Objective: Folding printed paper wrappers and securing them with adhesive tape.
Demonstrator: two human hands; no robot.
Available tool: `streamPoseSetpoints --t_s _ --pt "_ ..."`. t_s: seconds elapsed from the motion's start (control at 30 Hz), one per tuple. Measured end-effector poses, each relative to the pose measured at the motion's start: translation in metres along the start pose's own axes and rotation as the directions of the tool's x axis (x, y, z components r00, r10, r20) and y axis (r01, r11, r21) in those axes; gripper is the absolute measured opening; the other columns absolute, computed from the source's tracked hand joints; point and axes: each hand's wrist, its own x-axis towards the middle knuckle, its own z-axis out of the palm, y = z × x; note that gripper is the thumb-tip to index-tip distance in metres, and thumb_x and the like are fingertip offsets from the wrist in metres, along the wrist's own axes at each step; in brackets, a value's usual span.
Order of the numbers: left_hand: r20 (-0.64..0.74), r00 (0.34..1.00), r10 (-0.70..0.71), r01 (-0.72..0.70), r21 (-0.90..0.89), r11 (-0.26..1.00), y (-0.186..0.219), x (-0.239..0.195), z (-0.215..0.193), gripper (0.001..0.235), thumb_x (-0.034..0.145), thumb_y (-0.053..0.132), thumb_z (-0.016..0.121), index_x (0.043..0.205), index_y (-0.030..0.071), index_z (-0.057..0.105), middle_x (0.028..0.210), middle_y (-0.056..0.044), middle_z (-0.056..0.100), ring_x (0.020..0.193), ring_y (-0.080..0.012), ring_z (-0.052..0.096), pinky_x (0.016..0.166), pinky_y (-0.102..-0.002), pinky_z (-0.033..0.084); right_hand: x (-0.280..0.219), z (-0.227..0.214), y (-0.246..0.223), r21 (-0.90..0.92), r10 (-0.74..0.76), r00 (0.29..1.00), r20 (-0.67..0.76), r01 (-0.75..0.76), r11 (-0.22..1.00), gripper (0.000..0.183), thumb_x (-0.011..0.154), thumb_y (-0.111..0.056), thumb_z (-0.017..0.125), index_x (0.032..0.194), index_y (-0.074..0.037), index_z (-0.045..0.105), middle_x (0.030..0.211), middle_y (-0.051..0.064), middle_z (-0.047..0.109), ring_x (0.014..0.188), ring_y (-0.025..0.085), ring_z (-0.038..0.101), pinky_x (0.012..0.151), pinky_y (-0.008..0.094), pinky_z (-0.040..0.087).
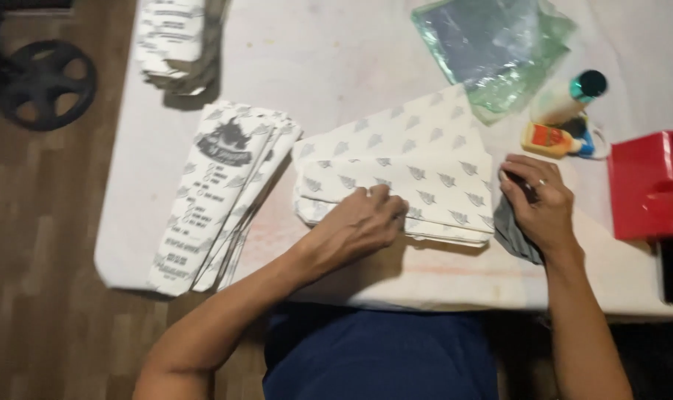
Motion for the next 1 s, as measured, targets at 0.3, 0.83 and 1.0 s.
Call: streamPoseSetpoints --t_s 0.3,0.83,1.0 --pt "-0.418 0.864 -0.282 0.275 -0.078 0.958 -0.011 0.001 0.015 0.03 0.101 0.017 0.069 0.124 0.002 0.057 0.093 -0.007 0.061 0.079 -0.02 0.059 0.058 -0.033 0.051 -0.007 -0.002 0.003 -0.023 -0.041 0.999 0.013 0.041 0.999 0.021 0.106 0.003 0.074 0.127 0.007 0.072 0.133 0.024 0.071 0.124 0.035 0.064 0.111 0.043 0.052" --pt "0.264 0.186 -0.946 0.955 -0.274 0.112 -0.051 -0.175 -0.041 0.068 0.096 0.067 0.053 0.13 0.009 0.062 0.127 -0.028 0.048 0.118 -0.0486 0.045 0.097 -0.061 0.039 0.004 -0.003 -0.014 -0.132 -0.113 0.989 -0.091 0.1 0.986 0.026 0.101 0.012 0.083 0.124 0.015 0.071 0.136 0.032 0.065 0.126 0.046 0.062 0.109 0.054 0.05" --pt "0.377 0.136 -0.916 0.974 -0.219 0.054 -0.047 -0.176 -0.04 0.091 0.067 0.066 0.084 0.132 0.013 0.049 0.12 -0.024 0.052 0.11 -0.0424 0.048 0.083 -0.058 0.048 0.029 -0.002 -0.074 0.043 -0.298 0.954 0.041 0.296 0.954 0.018 0.093 0.002 0.079 0.109 0.007 0.072 0.121 0.027 0.069 0.116 0.042 0.064 0.103 0.052 0.052"
